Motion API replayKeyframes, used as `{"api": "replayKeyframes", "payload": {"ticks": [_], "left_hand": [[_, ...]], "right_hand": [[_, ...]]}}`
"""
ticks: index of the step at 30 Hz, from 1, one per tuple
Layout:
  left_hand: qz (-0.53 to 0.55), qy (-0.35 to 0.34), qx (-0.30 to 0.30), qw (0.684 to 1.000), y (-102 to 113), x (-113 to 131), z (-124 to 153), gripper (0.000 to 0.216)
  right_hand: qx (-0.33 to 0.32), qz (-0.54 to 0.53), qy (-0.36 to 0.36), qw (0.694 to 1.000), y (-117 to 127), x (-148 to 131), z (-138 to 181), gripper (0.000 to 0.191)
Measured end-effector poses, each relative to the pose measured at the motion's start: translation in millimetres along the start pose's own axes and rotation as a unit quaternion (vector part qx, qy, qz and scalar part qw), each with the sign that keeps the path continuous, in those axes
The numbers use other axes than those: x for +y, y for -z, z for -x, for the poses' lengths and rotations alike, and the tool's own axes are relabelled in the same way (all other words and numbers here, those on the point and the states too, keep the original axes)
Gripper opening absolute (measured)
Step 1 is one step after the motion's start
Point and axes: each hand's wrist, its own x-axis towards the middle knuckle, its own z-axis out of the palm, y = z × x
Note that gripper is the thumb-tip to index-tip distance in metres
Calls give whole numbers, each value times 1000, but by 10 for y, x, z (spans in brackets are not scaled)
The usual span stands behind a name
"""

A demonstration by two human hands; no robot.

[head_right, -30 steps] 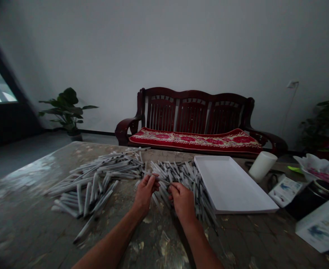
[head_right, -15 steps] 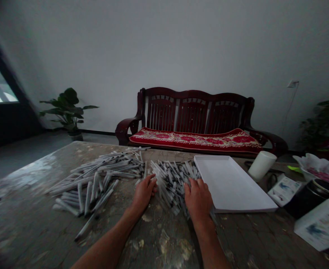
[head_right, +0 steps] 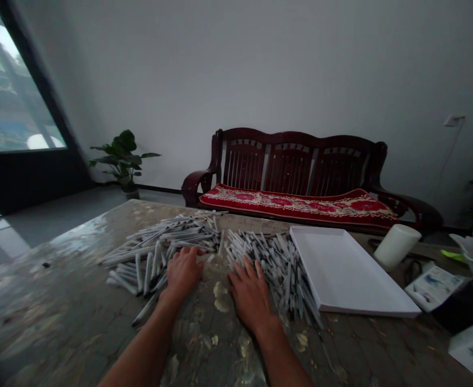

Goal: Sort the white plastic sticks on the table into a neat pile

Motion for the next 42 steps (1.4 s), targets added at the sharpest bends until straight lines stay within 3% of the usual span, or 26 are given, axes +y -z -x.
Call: {"api": "replayKeyframes", "payload": {"ticks": [5, 10, 14, 19, 22, 26, 30, 34, 37, 40, 42], "left_hand": [[-87, 14, -41, 995, 195, -167, -137, 35], [-116, 21, -91, 989, 171, -250, -299, 40], [-127, 12, -110, 986, 126, -182, -321, 39], [-99, -96, -48, 989, 30, 126, -208, 32], [-18, -168, -33, 985, -96, 367, -82, 32], [155, -310, -34, 937, -325, 606, 106, 33], [260, -358, -33, 896, -503, 681, 224, 25], [317, -353, 11, 880, -534, 683, 277, 16], [385, -288, 72, 874, -521, 683, 321, 10], [470, -150, 33, 869, -546, 694, 332, 21], [548, -68, -29, 833, -579, 714, 302, 28]], "right_hand": [[32, 40, -38, 998, -63, 132, -24, 38], [29, 56, -62, 996, -44, 177, -52, 36], [43, 52, -87, 994, -16, 161, -54, 34], [87, 34, -83, 992, -29, 145, -39, 31], [139, 13, -84, 987, -19, 139, -43, 31], [193, -9, -117, 974, 38, 146, -40, 35], [174, -22, -122, 977, 98, 204, 4, 24], [177, -48, -132, 974, 138, 312, 31, 21], [233, -120, -184, 947, 131, 400, 23, 28], [267, -250, -247, 897, 104, 433, 7, 33], [247, -317, -253, 880, 103, 411, 3, 33]]}}
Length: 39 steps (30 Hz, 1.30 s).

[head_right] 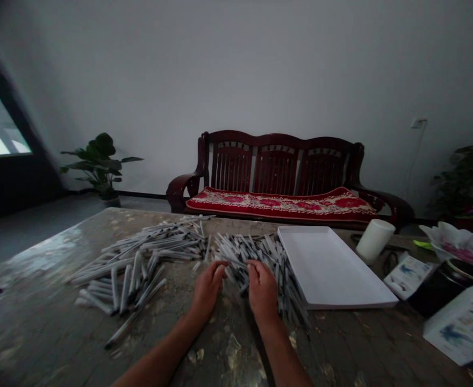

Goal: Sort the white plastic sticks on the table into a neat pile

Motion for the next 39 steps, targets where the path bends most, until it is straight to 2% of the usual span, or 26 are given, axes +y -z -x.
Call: {"api": "replayKeyframes", "payload": {"ticks": [2, 6, 10, 13, 16, 19, 23, 26, 29, 31, 32, 33, 35, 39], "left_hand": [[106, 63, -13, 992, -32, -14, -55, 38], [262, 125, -30, 956, -66, 25, -151, 49], [309, 151, -71, 936, -39, 95, -161, 49], [326, 155, -100, 927, -32, 105, -149, 47], [320, 161, -79, 930, -72, 82, -145, 45], [309, 174, -22, 935, -136, 70, -140, 43], [316, 195, 24, 928, -182, 104, -134, 42], [323, 197, 36, 925, -168, 131, -145, 43], [326, 185, 28, 926, -133, 140, -165, 42], [332, 176, 10, 926, -112, 147, -168, 42], [336, 174, -1, 926, -102, 154, -164, 42], [341, 172, -14, 924, -94, 163, -156, 43], [353, 172, -45, 918, -78, 185, -132, 46], [371, 172, -134, 903, -59, 216, -88, 49]], "right_hand": [[-44, -17, 5, 999, -2, -44, 19, 32], [-118, -6, 7, 993, 37, -127, 30, 34], [-221, -26, -55, 973, 80, -124, 5, 46], [-265, -57, -96, 958, 89, -113, -2, 47], [-256, -35, -90, 962, 84, -135, 8, 43], [-213, 95, -15, 972, 75, -186, 35, 36], [-158, 281, 82, 943, 50, -268, 86, 28], [-128, 319, 117, 932, 18, -326, 104, 23], [-138, 261, 88, 952, 1, -365, 90, 24], [-187, 151, 21, 971, 11, -370, 80, 28], [-226, 79, -28, 971, 22, -366, 80, 31], [-268, 5, -79, 960, 37, -358, 84, 34], [-330, -118, -169, 921, 68, -338, 104, 44], [-365, -257, -253, 858, 90, -310, 140, 54]]}}
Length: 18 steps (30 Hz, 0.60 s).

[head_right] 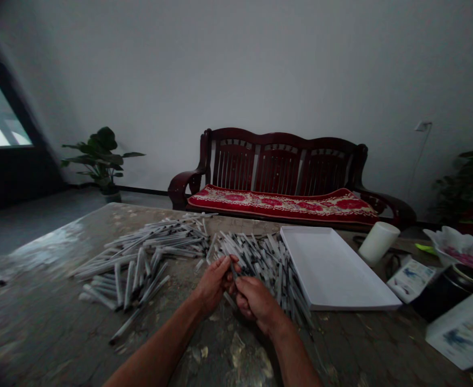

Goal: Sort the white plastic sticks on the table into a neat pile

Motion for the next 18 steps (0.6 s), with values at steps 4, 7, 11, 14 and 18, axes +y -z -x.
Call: {"api": "replayKeyframes", "payload": {"ticks": [4, 7, 11, 14, 18], "left_hand": [[-10, -4, 15, 1000, -26, -57, -22, 44], [-18, -12, 82, 996, -31, -106, -79, 43], [-12, -48, 198, 979, 76, -58, -154, 45], [10, -52, 238, 970, 184, 14, -186, 46], [-73, -61, 186, 978, 233, 19, -193, 39]], "right_hand": [[25, -12, -11, 1000, -45, 26, -80, 51], [147, 168, 57, 973, -110, 52, -134, 40], [275, 499, 121, 813, -175, 65, -80, 27], [304, 595, 108, 737, -145, 39, -30, 25], [342, 578, 131, 730, 23, 35, -69, 22]]}}
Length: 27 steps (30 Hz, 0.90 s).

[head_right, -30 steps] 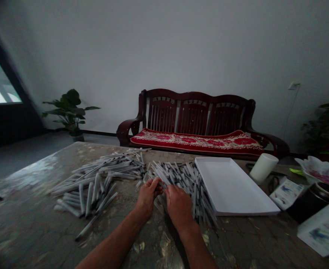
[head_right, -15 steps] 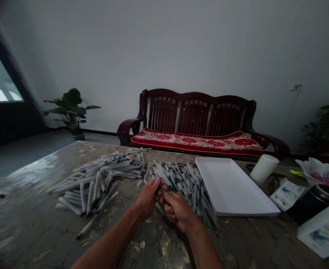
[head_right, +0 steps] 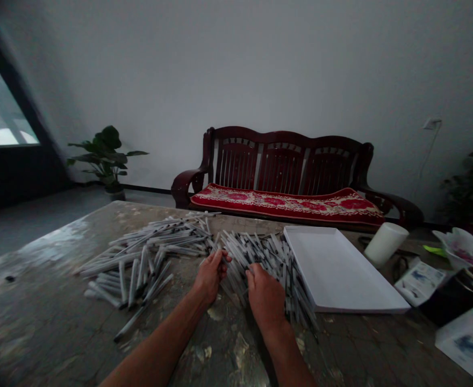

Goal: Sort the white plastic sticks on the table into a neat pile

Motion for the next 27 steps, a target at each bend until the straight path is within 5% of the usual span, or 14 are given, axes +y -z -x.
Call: {"api": "replayKeyframes", "payload": {"ticks": [3, 7, 11, 14, 17, 22, 24, 27], "left_hand": [[-179, -114, -22, 977, 5, -37, 34, 26], [-406, -304, -54, 860, 35, -51, 131, 20], [-528, -381, -76, 755, 41, -31, 222, 25], [-556, -396, -83, 726, 38, -28, 246, 25], [-504, -398, -66, 763, 49, -43, 228, 30], [-285, -262, 71, 919, 29, -111, 139, 24], [-203, -158, 31, 966, -18, -147, 115, 26], [-98, -32, -71, 992, -102, -178, 113, 40]], "right_hand": [[52, -60, -12, 997, -24, 138, -59, 34], [89, -219, -46, 971, 27, 210, -66, 40], [8, -358, -89, 930, 81, 142, -35, 48], [-33, -336, -73, 939, 81, 102, -26, 46], [-20, -295, -81, 952, 63, 138, -48, 45], [-9, -415, -188, 890, -26, 253, -97, 48], [-16, -437, -178, 882, -68, 251, -95, 49], [-41, -418, -128, 898, -99, 212, -75, 47]]}}
